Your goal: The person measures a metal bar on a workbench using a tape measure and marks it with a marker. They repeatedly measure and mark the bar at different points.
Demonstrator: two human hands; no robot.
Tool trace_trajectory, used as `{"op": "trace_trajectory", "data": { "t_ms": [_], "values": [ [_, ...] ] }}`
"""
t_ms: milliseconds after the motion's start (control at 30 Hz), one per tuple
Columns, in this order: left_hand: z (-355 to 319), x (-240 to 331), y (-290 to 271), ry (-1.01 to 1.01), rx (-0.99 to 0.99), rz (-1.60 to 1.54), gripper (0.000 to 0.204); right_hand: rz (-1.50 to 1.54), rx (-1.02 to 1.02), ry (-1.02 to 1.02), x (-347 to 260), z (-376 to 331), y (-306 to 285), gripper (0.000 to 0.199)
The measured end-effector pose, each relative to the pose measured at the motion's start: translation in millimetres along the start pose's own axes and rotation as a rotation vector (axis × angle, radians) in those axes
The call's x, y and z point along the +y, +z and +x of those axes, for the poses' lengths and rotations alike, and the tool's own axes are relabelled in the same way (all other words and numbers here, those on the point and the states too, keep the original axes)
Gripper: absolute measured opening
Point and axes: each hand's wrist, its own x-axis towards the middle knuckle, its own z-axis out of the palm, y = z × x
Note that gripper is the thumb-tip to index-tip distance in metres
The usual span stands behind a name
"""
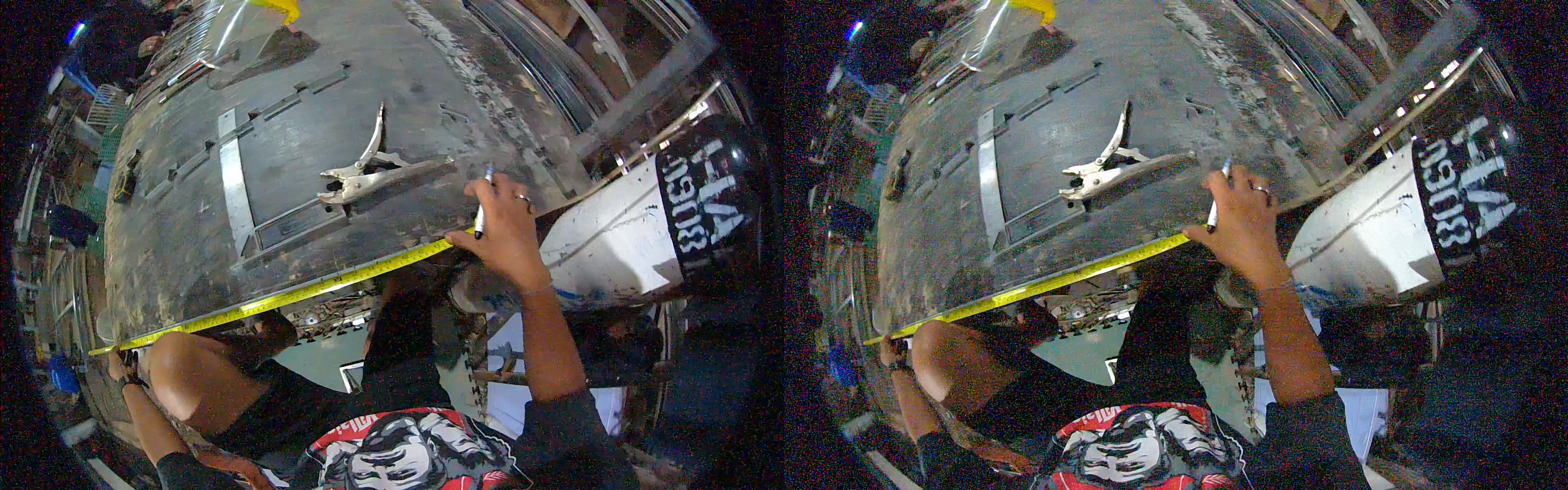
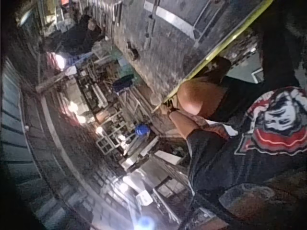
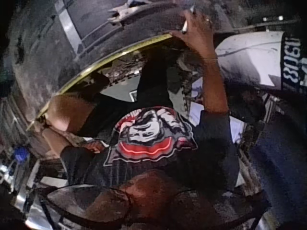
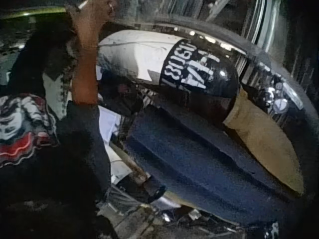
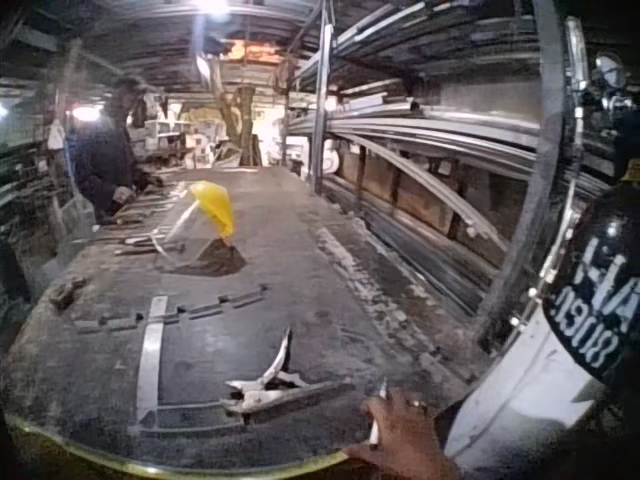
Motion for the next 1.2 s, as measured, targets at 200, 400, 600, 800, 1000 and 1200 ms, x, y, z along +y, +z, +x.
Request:
{"op": "trace_trajectory", "data": {
  "t_ms": [200,400,600,800,1000,1200],
  "values": [
    [-0.1,10.9,10.2,0.116,0.177,-0.021,0.026,-0.006,-0.004,0.023,1.2,1.1,1.4,0.069],
    [-7.2,13.8,26.6,0.132,0.201,-0.029,0.026,-0.033,0.018,0.026,4.1,5.6,5.4,0.07],
    [-19.7,20.9,36.0,0.153,0.223,-0.017,0.025,-0.049,0.036,0.018,5.8,4.8,8.3,0.07],
    [-65.1,1.6,47.2,0.29,0.205,0.039,0.025,-0.044,0.054,0.011,5.9,3.4,8.5,0.069],
    [-36.4,17.4,34.3,0.145,0.193,-0.001,0.028,0.013,0.057,0.018,5.3,3.9,7.8,0.069],
    [-2.4,11.8,23.0,0.077,0.292,-0.003,0.03,0.008,0.05,0.017,6.3,2.3,7.1,0.072]
  ]
}}
